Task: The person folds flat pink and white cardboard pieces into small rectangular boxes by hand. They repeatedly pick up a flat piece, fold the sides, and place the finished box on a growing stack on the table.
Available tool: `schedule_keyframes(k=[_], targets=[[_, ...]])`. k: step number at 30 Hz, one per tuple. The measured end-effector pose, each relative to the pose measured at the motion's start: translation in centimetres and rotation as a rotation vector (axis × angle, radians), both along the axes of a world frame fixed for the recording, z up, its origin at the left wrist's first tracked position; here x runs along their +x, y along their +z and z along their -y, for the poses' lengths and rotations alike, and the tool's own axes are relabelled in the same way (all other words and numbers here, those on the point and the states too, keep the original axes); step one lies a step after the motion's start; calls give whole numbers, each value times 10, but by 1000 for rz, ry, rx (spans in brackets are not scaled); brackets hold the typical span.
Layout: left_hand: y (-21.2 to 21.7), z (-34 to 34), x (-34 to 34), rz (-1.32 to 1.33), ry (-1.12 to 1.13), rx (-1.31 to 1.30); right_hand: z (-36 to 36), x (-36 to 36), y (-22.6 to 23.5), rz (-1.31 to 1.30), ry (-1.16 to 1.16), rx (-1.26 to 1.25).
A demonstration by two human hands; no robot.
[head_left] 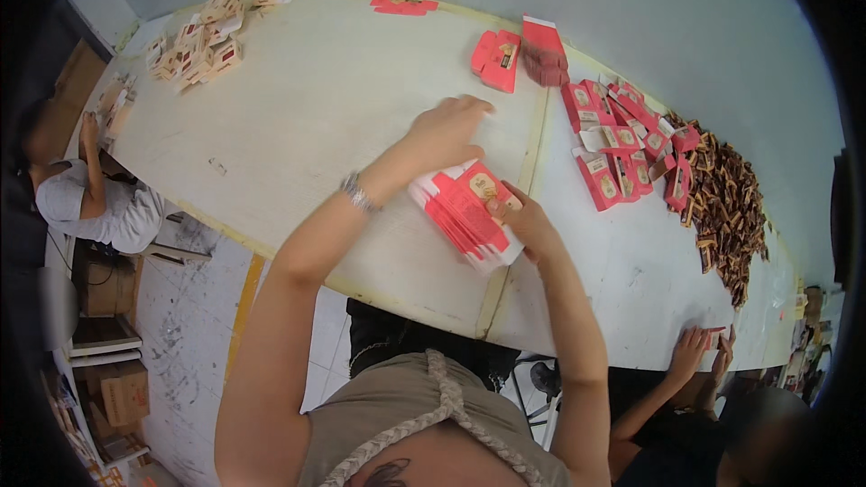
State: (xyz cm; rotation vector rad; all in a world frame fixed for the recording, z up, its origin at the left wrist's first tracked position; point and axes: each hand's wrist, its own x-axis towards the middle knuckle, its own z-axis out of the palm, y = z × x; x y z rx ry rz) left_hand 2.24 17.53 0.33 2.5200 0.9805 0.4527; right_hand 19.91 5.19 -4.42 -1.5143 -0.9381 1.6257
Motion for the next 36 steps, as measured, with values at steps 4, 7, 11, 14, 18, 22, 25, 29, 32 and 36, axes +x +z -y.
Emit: schedule_keyframes(k=[4,7,11,14,18,22,25,29,32,36], targets=[[-82,59,-30,565,526,37,11,-34,-17,144,-127,209],[-83,86,-29,914,274,-419,8,-47,-20,913,122,472],[-84,59,-31,983,362,-737,-13,-68,-3,630,26,452],[-62,42,-29,1030,357,-815,-25,-73,-4,209,-205,266],[-72,37,-25,1007,351,-661,-32,-63,-29,868,-376,730],[-78,33,-32,1034,422,-687,-30,-58,-9,550,-410,520],[-88,32,-33,857,565,-393,-26,-52,-4,204,-429,355],[-28,75,-32,1026,447,-300,7,-49,18,450,-281,727],[3,94,-34,1317,265,-707,29,-58,32,579,-185,1051],[11,114,-18,1246,220,-719,53,-54,52,203,3,531]])
